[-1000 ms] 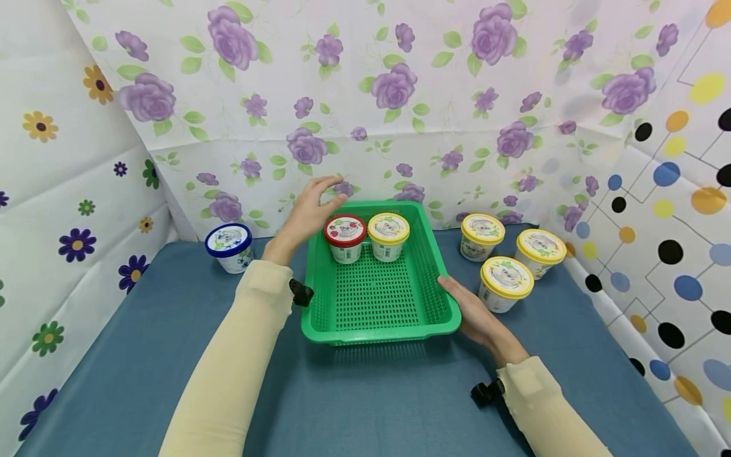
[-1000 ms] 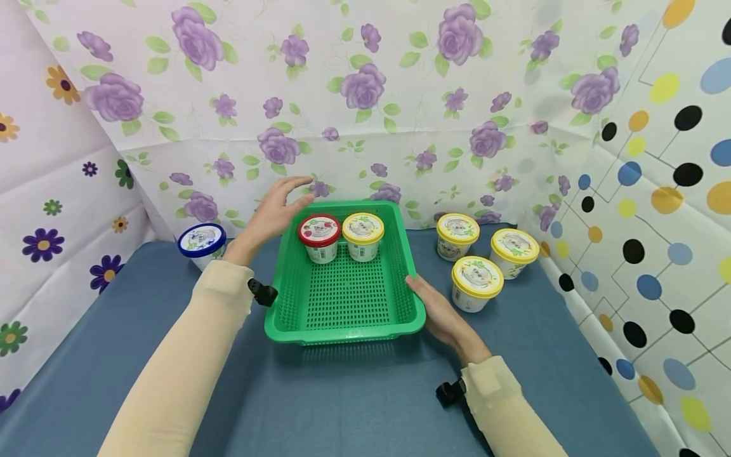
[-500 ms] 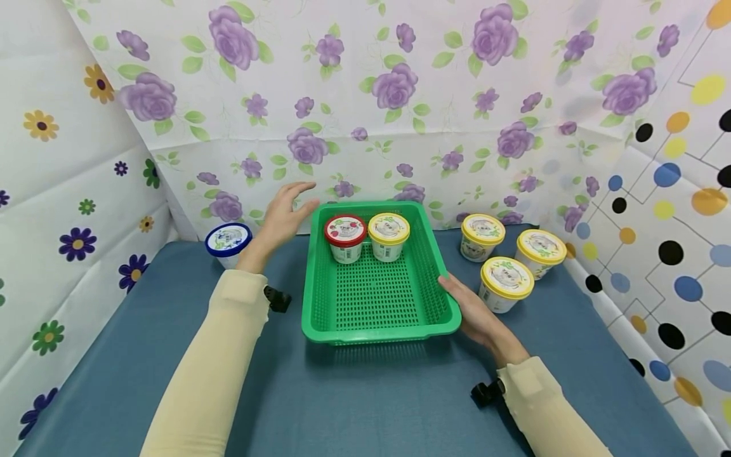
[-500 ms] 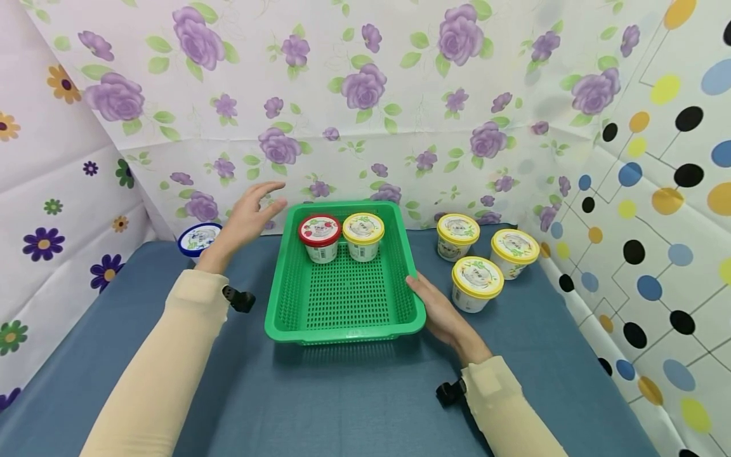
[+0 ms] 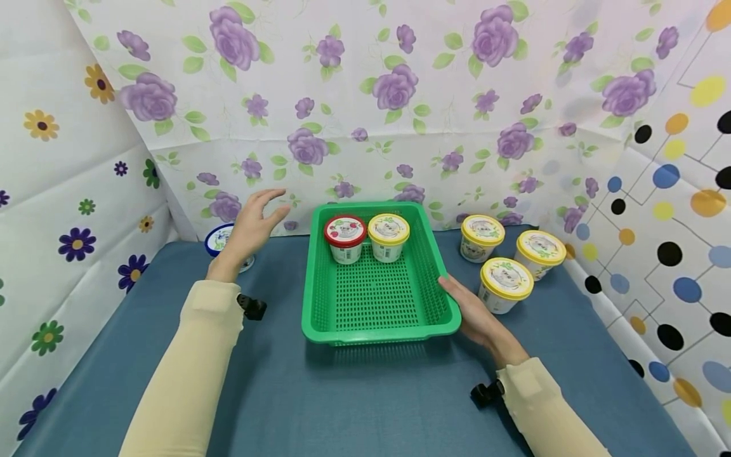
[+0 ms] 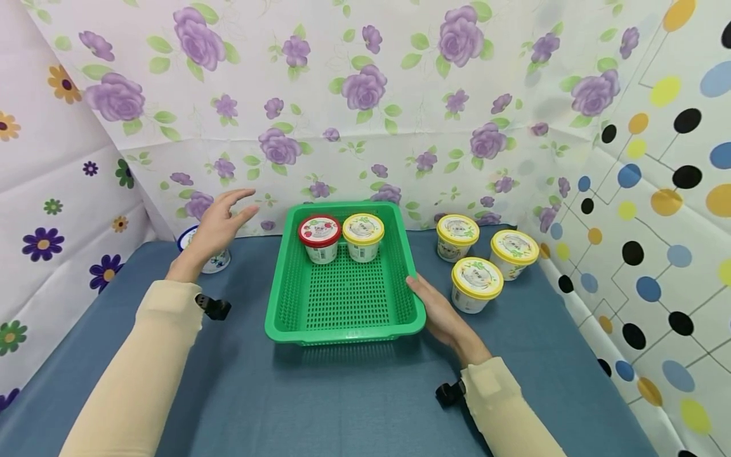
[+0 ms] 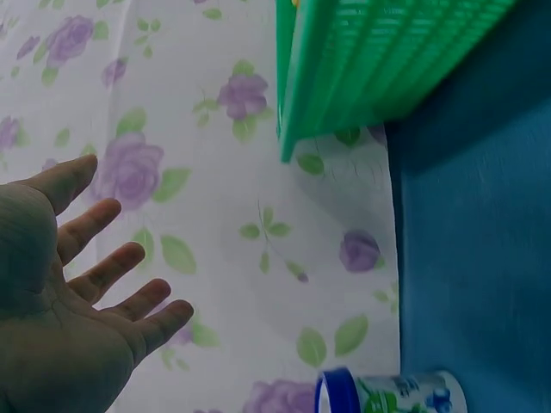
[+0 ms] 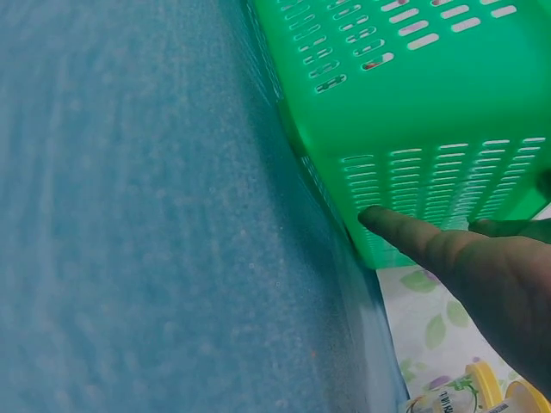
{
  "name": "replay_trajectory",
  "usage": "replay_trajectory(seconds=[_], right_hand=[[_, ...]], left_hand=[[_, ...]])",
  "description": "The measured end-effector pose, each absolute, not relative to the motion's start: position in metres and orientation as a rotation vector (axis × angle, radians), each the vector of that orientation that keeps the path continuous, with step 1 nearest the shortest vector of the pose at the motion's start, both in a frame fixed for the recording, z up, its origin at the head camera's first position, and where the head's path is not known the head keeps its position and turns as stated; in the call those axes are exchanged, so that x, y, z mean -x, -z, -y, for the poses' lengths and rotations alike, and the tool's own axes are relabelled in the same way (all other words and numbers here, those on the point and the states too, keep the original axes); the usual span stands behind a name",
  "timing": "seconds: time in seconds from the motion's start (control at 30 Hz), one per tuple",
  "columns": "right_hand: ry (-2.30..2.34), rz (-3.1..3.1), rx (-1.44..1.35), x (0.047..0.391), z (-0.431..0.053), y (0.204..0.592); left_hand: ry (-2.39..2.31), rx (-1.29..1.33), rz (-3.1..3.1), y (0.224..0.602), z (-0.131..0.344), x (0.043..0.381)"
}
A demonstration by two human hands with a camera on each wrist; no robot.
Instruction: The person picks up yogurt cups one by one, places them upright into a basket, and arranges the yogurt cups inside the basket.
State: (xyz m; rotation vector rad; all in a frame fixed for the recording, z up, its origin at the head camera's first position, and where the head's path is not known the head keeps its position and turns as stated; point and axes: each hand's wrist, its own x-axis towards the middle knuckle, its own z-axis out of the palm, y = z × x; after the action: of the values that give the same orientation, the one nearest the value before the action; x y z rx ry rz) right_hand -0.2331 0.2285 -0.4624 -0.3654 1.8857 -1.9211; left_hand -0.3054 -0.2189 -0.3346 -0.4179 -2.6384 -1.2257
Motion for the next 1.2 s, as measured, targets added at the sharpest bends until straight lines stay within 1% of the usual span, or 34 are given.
replay_trajectory(seconds=[0.63, 1.2], right_hand=[[1.924, -1.894, 0.341, 0.232, -0.228, 0.462], [1.929, -1.899, 0.342, 0.232, -0.228, 0.462]], left_hand=[[1.203, 0.218, 2.721, 0.351, 0.266, 0.298], [1.065, 0.107, 2.769, 0.372, 0.29, 0.3]])
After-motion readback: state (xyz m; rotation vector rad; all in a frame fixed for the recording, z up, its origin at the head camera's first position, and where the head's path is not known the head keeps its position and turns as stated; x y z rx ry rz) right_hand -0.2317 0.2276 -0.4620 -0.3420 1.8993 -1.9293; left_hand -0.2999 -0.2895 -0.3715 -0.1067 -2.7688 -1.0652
